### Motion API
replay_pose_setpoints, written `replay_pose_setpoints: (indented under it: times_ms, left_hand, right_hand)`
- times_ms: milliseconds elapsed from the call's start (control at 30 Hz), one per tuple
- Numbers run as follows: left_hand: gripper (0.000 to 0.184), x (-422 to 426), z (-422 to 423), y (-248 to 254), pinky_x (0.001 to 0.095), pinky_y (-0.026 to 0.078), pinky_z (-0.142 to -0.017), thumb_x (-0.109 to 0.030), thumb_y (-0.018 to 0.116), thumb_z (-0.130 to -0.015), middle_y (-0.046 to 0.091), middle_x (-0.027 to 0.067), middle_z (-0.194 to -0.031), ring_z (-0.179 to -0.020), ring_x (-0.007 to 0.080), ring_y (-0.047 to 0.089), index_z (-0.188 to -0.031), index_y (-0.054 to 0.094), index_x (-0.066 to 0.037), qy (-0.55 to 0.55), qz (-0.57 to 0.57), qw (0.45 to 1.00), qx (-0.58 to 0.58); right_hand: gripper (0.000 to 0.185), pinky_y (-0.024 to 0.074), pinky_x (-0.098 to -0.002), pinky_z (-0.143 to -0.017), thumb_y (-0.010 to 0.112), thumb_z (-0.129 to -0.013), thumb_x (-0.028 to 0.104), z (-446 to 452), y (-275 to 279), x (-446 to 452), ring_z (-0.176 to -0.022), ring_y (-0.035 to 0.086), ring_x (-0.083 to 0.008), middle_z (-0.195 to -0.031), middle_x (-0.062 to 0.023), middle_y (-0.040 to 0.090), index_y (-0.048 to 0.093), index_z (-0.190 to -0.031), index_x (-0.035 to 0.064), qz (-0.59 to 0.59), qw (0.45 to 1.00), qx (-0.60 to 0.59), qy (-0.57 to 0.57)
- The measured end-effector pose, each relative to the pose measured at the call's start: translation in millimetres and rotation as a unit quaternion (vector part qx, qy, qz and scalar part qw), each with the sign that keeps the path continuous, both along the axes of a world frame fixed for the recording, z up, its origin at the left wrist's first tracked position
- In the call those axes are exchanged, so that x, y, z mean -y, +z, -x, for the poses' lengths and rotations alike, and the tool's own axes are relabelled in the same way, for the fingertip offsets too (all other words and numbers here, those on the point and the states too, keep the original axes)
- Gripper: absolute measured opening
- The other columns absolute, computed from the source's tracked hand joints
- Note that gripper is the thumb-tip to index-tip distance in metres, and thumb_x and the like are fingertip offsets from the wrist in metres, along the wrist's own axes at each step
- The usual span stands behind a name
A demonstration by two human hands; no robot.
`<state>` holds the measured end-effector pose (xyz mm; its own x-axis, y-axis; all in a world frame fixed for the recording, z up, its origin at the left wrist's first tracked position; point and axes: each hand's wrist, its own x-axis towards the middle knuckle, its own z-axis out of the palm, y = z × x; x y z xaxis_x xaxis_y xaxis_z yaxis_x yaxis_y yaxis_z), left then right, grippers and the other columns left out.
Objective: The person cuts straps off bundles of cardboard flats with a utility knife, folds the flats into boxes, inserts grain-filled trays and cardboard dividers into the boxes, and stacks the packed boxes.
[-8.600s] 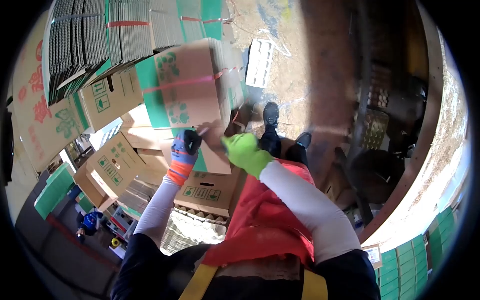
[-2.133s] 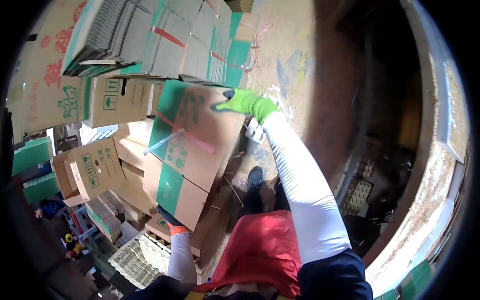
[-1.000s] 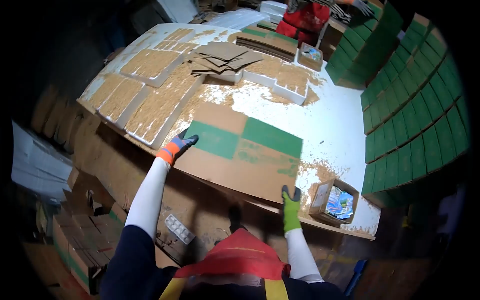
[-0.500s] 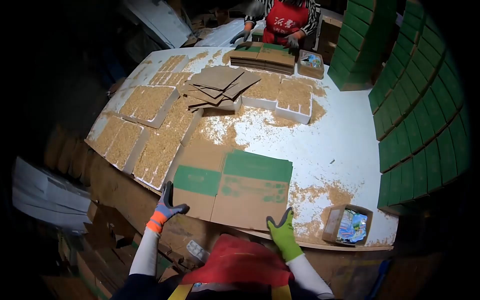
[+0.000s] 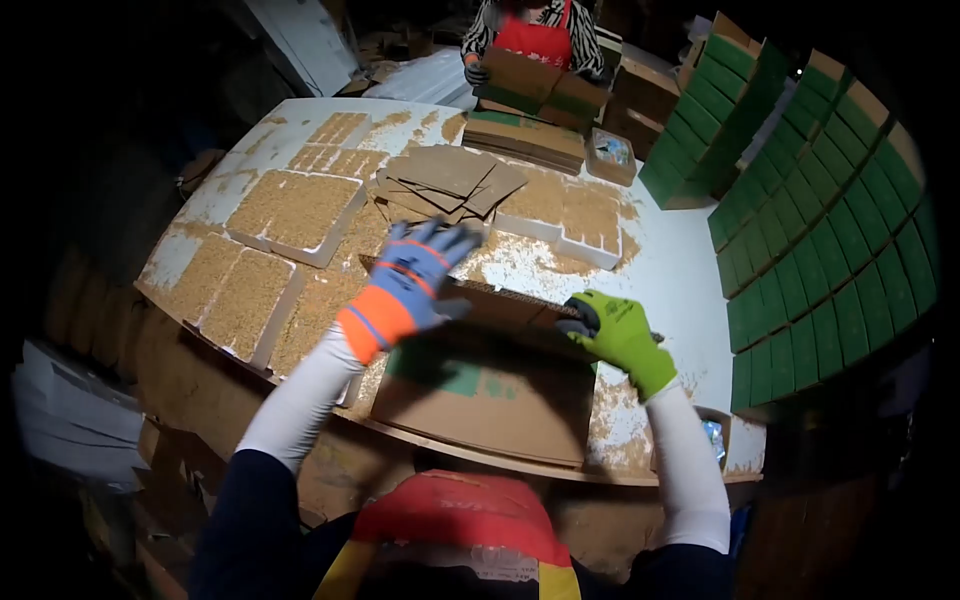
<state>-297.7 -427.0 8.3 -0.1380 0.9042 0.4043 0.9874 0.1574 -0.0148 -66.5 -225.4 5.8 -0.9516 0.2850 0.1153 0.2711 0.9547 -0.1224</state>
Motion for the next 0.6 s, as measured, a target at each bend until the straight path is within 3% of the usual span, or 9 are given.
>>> replay_pose_setpoints:
  times_ms: [67, 133, 200, 267, 333, 500, 533, 567, 600]
  left_hand:
    - [0.083, -21, -32, -38, 0.0549, 0.022, -0.109, -0.042, 0.069, -0.075, 0.037, 0.0151, -0.146, -0.135, 0.0382, 0.031, -0.143, 0.034, -0.013, 0.02, 0.01, 1.0, -0.009]
    - [0.073, -4, -41, -33, 0.0553, 0.022, -0.109, -0.038, 0.067, -0.079, 0.036, 0.0131, -0.146, -0.137, 0.0385, 0.028, -0.141, 0.039, -0.013, -0.01, -0.031, 0.998, -0.06]
    - [0.059, 8, -43, -56, 0.0561, 0.021, -0.109, -0.035, 0.065, -0.081, 0.039, 0.0102, -0.146, -0.138, 0.0364, 0.027, -0.133, 0.049, -0.014, -0.061, -0.073, 0.991, -0.091]
    - [0.034, 14, -46, -57, 0.0561, 0.028, -0.104, -0.035, 0.067, -0.077, 0.051, 0.0045, -0.134, -0.128, 0.0323, 0.041, -0.107, 0.064, -0.019, -0.086, -0.108, 0.99, 0.003]
    - [0.03, 17, -60, -38, 0.0549, 0.031, -0.101, -0.035, 0.068, -0.077, 0.053, 0.0039, -0.13, -0.122, 0.0307, 0.045, -0.101, 0.065, -0.019, -0.067, -0.165, 0.982, 0.069]
    - [0.041, 18, -129, -13, 0.05, 0.034, -0.102, -0.035, 0.063, -0.082, 0.057, 0.0109, -0.118, -0.114, 0.0326, 0.05, -0.116, 0.059, -0.012, -0.284, -0.114, 0.939, 0.154]
    - [0.043, 19, -105, -3, 0.0475, 0.038, -0.1, -0.033, 0.062, -0.084, 0.057, 0.0123, -0.12, -0.114, 0.0317, 0.051, -0.12, 0.057, -0.011, -0.286, -0.154, 0.925, 0.198]
    - [0.044, 33, -68, 5, 0.0449, 0.041, -0.098, -0.03, 0.061, -0.085, 0.056, 0.0137, -0.122, -0.115, 0.0308, 0.052, -0.124, 0.055, -0.009, -0.277, -0.187, 0.908, 0.254]
    - [0.045, 47, -14, -51, 0.0364, 0.047, -0.093, -0.022, 0.063, -0.084, 0.056, 0.015, -0.125, -0.113, 0.0279, 0.055, -0.125, 0.054, -0.005, -0.06, -0.16, 0.933, 0.315]
  right_hand:
    - [0.052, 0.0465, -0.0353, -0.089, 0.062, -0.083, 0.043, 2, 6, -32, -0.105, 0.061, -0.0294, -0.119, -0.0098, 0.062, 0.055, -0.124, 0.0122, 0.258, 0.966, 0.0, 0.016]
    - [0.053, 0.0441, -0.0349, -0.092, 0.061, -0.084, 0.044, 21, 6, -53, -0.109, 0.059, -0.0282, -0.119, -0.0113, 0.062, 0.055, -0.125, 0.0114, 0.318, 0.947, 0.021, -0.04]
    - [0.051, 0.0438, -0.0373, -0.093, 0.063, -0.082, 0.044, 39, 7, -71, -0.108, 0.058, -0.0309, -0.117, -0.0146, 0.062, 0.059, -0.119, 0.0097, 0.298, 0.947, 0.122, -0.024]
    - [0.045, 0.0459, -0.0405, -0.089, 0.066, -0.079, 0.042, 58, 28, -62, -0.101, 0.06, -0.0338, -0.11, -0.0149, 0.065, 0.065, -0.111, 0.0115, 0.093, 0.982, 0.164, 0.014]
    - [0.04, 0.0486, -0.0448, -0.081, 0.069, -0.075, 0.043, 73, 5, -74, -0.091, 0.062, -0.0357, -0.097, -0.0157, 0.067, 0.068, -0.107, 0.0186, 0.053, 0.997, -0.021, 0.051]
    - [0.049, 0.0486, -0.0453, -0.082, 0.067, -0.077, 0.05, 118, -14, -25, -0.09, 0.063, -0.0362, -0.095, -0.0173, 0.067, 0.064, -0.112, 0.0162, -0.025, 0.995, 0.02, 0.091]
    - [0.051, 0.0483, -0.0462, -0.082, 0.069, -0.076, 0.049, 126, -4, -19, -0.091, 0.062, -0.0363, -0.097, -0.0172, 0.067, 0.063, -0.113, 0.0141, -0.015, 0.995, 0.068, 0.067]
    - [0.051, 0.0487, -0.0456, -0.081, 0.069, -0.077, 0.049, 127, -17, -35, -0.091, 0.063, -0.0357, -0.098, -0.0164, 0.067, 0.063, -0.112, 0.0134, -0.053, 0.993, -0.036, 0.101]
    - [0.05, 0.0491, -0.0451, -0.081, 0.069, -0.077, 0.049, 122, -42, -44, -0.09, 0.063, -0.0351, -0.098, -0.0157, 0.067, 0.063, -0.111, 0.0127, -0.07, 0.981, -0.133, 0.124]
